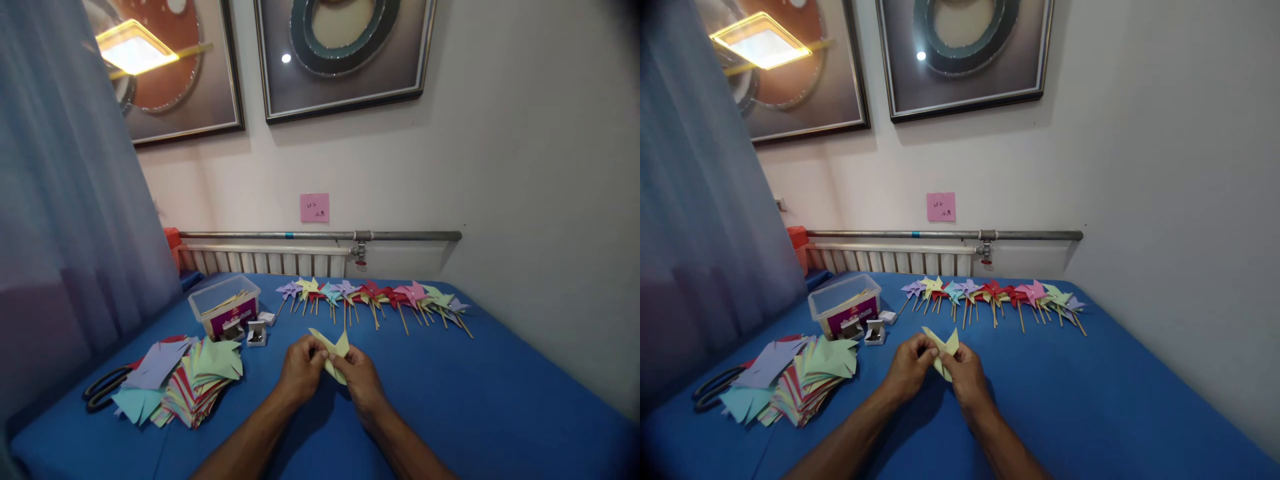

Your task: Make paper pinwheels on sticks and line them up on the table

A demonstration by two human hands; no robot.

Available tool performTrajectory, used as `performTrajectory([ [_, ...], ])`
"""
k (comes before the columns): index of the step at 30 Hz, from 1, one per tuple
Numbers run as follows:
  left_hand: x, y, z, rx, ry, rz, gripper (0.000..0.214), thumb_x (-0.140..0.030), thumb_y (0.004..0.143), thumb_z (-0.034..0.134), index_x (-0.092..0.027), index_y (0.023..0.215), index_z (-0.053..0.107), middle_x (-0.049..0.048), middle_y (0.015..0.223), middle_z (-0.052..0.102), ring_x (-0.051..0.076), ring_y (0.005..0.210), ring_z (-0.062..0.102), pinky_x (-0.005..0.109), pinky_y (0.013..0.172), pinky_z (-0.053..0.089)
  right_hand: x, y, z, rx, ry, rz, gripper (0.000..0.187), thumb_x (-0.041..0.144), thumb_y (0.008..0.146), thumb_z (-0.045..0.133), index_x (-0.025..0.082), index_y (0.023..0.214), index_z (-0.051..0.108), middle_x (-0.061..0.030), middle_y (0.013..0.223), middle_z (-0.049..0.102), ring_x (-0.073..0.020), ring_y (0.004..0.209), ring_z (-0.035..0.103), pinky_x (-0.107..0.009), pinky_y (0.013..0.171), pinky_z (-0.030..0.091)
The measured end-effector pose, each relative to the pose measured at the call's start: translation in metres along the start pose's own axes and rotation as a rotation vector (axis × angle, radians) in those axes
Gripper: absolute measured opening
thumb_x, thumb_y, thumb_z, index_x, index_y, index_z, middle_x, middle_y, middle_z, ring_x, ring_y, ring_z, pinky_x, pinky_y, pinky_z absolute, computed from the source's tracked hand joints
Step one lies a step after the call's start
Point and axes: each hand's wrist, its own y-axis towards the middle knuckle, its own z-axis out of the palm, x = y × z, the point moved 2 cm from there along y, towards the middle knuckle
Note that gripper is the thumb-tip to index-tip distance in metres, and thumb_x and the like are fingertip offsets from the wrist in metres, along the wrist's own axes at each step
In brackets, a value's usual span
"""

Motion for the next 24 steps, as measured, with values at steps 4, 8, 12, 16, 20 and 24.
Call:
performTrajectory([
  [4, -0.0013, -0.0003, -0.0002, -0.002, 0.012, -0.024, 0.009, -0.021, 0.08, 0.058, -0.019, 0.071, 0.06, -0.0009, 0.072, 0.06, 0.014, 0.068, 0.054, 0.026, 0.066, 0.039, 0.0009, -0.0004, 0.0001, 0.009, -0.013, 0.002, 0.041, 0.05, 0.063, 0.087, 0.018, 0.085, 0.074, -0.006, 0.081, 0.078, -0.024, 0.074, 0.07, -0.03, 0.064, 0.049],
  [8, -0.0038, -0.0008, -0.0005, -0.007, 0.019, -0.029, 0.009, -0.019, 0.078, 0.059, -0.019, 0.069, 0.059, -0.0012, 0.07, 0.06, 0.014, 0.067, 0.053, 0.026, 0.066, 0.038, 0.002, -0.0016, -0.0002, -0.001, -0.035, -0.009, 0.04, 0.05, 0.062, 0.088, 0.019, 0.084, 0.075, -0.0043, 0.077, 0.077, -0.0226, 0.071, 0.068, -0.03, 0.065, 0.049],
  [12, -0.003, -0.0014, 0.0004, -0.004, 0.009, -0.049, 0.01, -0.018, 0.079, 0.059, -0.019, 0.069, 0.058, -0.002, 0.069, 0.059, 0.014, 0.066, 0.053, 0.026, 0.065, 0.038, 0.0007, -0.0018, -0.0016, -0.001, -0.064, -0.027, 0.042, 0.052, 0.064, 0.087, 0.019, 0.085, 0.076, -0.0045, 0.075, 0.076, -0.0219, 0.069, 0.067, -0.03, 0.063, 0.049],
  [16, -0.0014, -0.0015, 0.0018, 0.003, 0.012, -0.058, 0.01, -0.017, 0.079, 0.058, -0.019, 0.069, 0.058, -0.002, 0.068, 0.059, 0.014, 0.065, 0.053, 0.026, 0.064, 0.038, 0.0, -0.0025, -0.0021, -0.003, -0.071, -0.027, 0.044, 0.053, 0.064, 0.087, 0.017, 0.087, 0.076, -0.0041, 0.074, 0.076, -0.0206, 0.067, 0.066, -0.029, 0.063, 0.048],
  [20, -0.0027, -0.0017, 0.0018, -0.006, 0.016, -0.059, 0.01, -0.016, 0.079, 0.058, -0.019, 0.069, 0.058, -0.002, 0.069, 0.06, 0.014, 0.066, 0.053, 0.026, 0.065, 0.038, 0.0016, -0.0047, -0.0007, -0.012, -0.08, -0.022, 0.046, 0.055, 0.064, 0.086, 0.017, 0.088, 0.075, -0.0043, 0.075, 0.076, -0.0213, 0.068, 0.066, -0.028, 0.061, 0.047],
  [24, -0.0049, -0.0019, 0.0011, -0.007, 0.03, -0.066, 0.01, -0.015, 0.078, 0.059, -0.019, 0.068, 0.058, -0.0019, 0.069, 0.059, 0.014, 0.066, 0.053, 0.026, 0.065, 0.038, 0.002, -0.0052, 0.0006, -0.013, -0.084, -0.017, 0.044, 0.055, 0.065, 0.085, 0.018, 0.087, 0.075, -0.0048, 0.076, 0.076, -0.0218, 0.069, 0.066, -0.029, 0.061, 0.047],
])
